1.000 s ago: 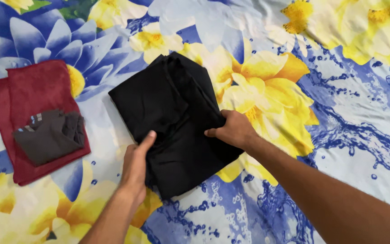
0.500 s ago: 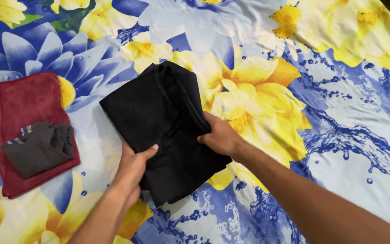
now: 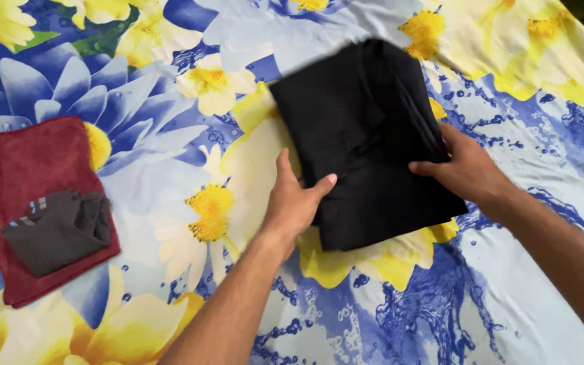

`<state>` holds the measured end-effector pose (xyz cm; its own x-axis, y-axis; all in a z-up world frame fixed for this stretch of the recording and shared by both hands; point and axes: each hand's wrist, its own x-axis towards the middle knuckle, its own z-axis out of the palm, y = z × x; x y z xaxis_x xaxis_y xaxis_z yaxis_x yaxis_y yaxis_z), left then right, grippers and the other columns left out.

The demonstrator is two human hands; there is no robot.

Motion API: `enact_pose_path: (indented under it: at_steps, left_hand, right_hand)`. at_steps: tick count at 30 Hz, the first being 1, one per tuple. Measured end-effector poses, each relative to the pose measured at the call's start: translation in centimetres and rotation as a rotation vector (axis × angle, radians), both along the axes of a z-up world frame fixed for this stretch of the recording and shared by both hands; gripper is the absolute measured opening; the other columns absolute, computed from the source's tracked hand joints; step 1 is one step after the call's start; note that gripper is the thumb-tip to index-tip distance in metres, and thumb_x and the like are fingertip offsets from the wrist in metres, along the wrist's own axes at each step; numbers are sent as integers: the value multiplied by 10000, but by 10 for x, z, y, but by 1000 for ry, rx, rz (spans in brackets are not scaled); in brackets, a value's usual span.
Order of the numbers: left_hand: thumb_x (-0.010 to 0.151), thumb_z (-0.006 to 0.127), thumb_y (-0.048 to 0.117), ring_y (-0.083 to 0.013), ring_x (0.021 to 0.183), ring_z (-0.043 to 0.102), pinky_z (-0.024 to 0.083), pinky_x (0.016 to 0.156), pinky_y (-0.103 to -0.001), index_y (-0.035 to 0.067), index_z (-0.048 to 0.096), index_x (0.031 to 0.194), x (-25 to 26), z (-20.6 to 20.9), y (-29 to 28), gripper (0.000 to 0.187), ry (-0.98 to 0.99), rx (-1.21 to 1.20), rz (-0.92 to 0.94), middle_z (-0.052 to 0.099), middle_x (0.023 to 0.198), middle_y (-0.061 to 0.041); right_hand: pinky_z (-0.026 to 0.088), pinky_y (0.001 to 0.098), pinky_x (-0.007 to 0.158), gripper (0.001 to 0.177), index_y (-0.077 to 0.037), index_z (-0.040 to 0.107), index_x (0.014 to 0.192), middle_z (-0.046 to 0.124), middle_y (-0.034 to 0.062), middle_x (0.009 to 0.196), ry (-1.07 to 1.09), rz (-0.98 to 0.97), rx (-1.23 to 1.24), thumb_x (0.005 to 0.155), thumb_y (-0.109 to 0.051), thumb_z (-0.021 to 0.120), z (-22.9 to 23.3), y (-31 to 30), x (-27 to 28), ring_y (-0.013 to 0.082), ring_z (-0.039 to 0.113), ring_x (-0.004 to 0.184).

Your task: The person folds several pieces of clothing on a bed, including white and black pants and a maroon item, then places them into a closet shelf. The person repeats the folding and stacking process for multiple items.

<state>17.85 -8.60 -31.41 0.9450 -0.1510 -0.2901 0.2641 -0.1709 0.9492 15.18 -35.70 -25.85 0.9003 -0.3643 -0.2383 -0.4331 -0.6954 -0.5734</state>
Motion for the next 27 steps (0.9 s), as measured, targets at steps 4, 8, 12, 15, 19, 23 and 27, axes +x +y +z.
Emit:
enact_pose_path:
  at_steps: [4, 8, 12, 15, 19, 23, 27]
  left_hand:
    - [820, 788, 173, -288, 1160, 666, 525, 973, -381, 89, 493, 1441, 0, -34, 56, 692, -158, 222, 72, 664, 1285, -176]
    - [835, 744, 68, -323, 1049, 646, 511, 909, -419, 51, 593, 1324, -13, -60, 169, 513, -491, 477, 313, 668, 1128, -150]
    - [909, 780, 152, -407, 1242, 550, 438, 1075, -528, 80, 571, 1383, -19, -60, 279, 523, -676, 913, 395, 625, 1310, -172]
    - [838, 841, 293, -507, 1270, 450, 398, 970, -598, 144, 487, 1538, -17, -62, 327, 798, -340, 1106, 493, 471, 1426, -289]
    - [795, 852, 495, -563, 1341, 378, 374, 1082, -594, 282, 306, 1656, -7, -69, 363, 1042, 140, 856, 574, 330, 1491, -353]
    - [723, 896, 521, -523, 1379, 380, 390, 1083, -594, 201, 309, 1634, 1, -78, 380, 1131, 256, 819, 553, 365, 1496, -335]
    - [690, 926, 440, -438, 1245, 564, 472, 1043, -517, -123, 443, 1435, 4, -81, 392, 1051, 129, 729, 579, 547, 1361, -327]
  right_hand:
    - [486, 469, 962, 841, 40, 500, 1412, 614, 279, 1289, -204, 155, -450, 736, -235, 917, -21, 2, -1, 422, 607, 1161]
    - [539, 424, 966, 646, -17, 573, 1362, 668, 213, 1260, -385, 237, -236, 773, -143, 807, -41, 79, -4, 352, 682, 1116]
    - [555, 404, 929, 595, -46, 580, 1350, 655, 191, 1284, -392, 417, -16, 788, -115, 765, -49, 195, 7, 316, 679, 1124]
    - [486, 442, 1065, 553, -43, 585, 1362, 629, 206, 1334, -464, 630, 34, 831, -67, 738, -52, 277, 9, 370, 607, 1239]
    - [512, 414, 996, 708, -101, 469, 1461, 574, 210, 1350, -120, 645, 374, 814, -218, 730, -64, 373, 22, 347, 638, 1186]
    - [491, 431, 1030, 963, -103, 353, 1540, 614, 257, 1282, 23, 581, 440, 744, -410, 798, -93, 438, 42, 383, 626, 1179]
    - [496, 420, 1009, 969, -137, 416, 1535, 621, 265, 1240, -17, 505, 423, 708, -405, 843, -121, 461, 43, 377, 601, 1150]
